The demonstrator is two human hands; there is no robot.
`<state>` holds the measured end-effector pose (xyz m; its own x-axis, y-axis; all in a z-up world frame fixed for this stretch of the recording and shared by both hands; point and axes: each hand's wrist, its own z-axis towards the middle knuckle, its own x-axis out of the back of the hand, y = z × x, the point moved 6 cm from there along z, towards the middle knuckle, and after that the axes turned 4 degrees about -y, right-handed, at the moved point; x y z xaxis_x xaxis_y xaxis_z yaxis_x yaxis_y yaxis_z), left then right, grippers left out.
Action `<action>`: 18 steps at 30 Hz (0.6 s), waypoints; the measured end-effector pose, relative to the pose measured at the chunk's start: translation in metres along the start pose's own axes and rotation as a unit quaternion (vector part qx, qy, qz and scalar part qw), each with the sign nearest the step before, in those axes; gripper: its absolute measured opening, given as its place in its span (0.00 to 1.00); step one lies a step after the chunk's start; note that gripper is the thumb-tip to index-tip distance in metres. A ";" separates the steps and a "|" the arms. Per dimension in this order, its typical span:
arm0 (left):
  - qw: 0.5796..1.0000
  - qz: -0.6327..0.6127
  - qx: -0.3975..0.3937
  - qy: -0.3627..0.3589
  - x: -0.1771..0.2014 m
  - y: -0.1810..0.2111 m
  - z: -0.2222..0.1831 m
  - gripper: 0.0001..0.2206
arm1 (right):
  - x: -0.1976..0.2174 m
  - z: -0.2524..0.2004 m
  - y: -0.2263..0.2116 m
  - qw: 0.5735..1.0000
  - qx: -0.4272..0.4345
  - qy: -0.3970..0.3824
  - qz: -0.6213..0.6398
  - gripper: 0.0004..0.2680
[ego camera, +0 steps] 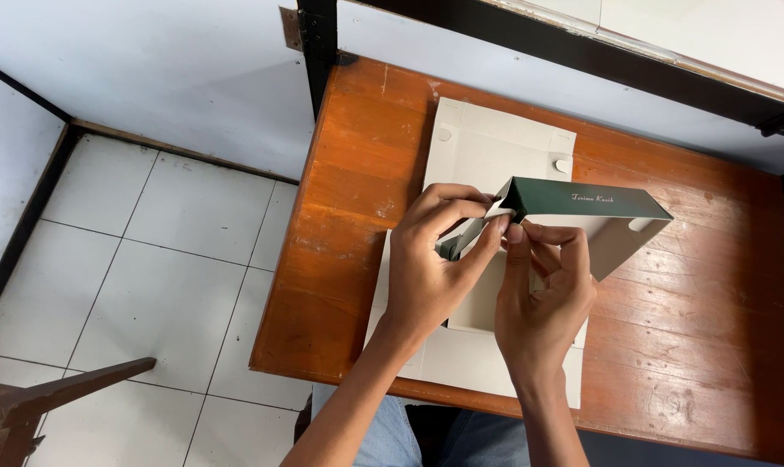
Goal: Assembling small green cardboard boxes by folding flaps and tucking them into pre-cut slots on a wooden table.
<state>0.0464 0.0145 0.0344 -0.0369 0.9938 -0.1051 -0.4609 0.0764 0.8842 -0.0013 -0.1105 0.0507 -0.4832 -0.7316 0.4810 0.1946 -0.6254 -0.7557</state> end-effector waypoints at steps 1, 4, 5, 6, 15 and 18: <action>1.000 0.000 0.001 0.000 0.000 0.000 0.000 0.04 | -0.001 -0.001 0.001 1.000 0.000 0.000 0.000 0.01; 1.000 -0.013 0.003 0.006 0.001 -0.003 0.000 0.05 | -0.002 -0.002 -0.004 0.999 0.018 0.007 -0.029 0.02; 1.000 -0.013 0.005 -0.001 0.001 -0.005 0.000 0.05 | -0.003 -0.001 -0.008 0.999 0.028 0.008 -0.038 0.02; 1.000 -0.013 0.007 -0.007 0.001 -0.007 0.000 0.05 | -0.003 0.000 -0.011 0.998 0.038 0.010 -0.047 0.02; 0.999 0.034 0.026 -0.027 0.000 -0.006 0.001 0.06 | 0.002 0.000 -0.004 0.999 0.017 0.029 -0.004 0.01; 0.999 0.025 0.035 -0.018 -0.001 -0.006 0.000 0.07 | 0.001 0.002 0.003 0.998 -0.013 0.024 0.051 0.01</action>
<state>0.0497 0.0128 0.0290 -0.0259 0.9987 -0.0443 -0.3962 0.0305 0.9177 0.0007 -0.1136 0.0499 -0.5022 -0.7765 0.3804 0.2226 -0.5412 -0.8109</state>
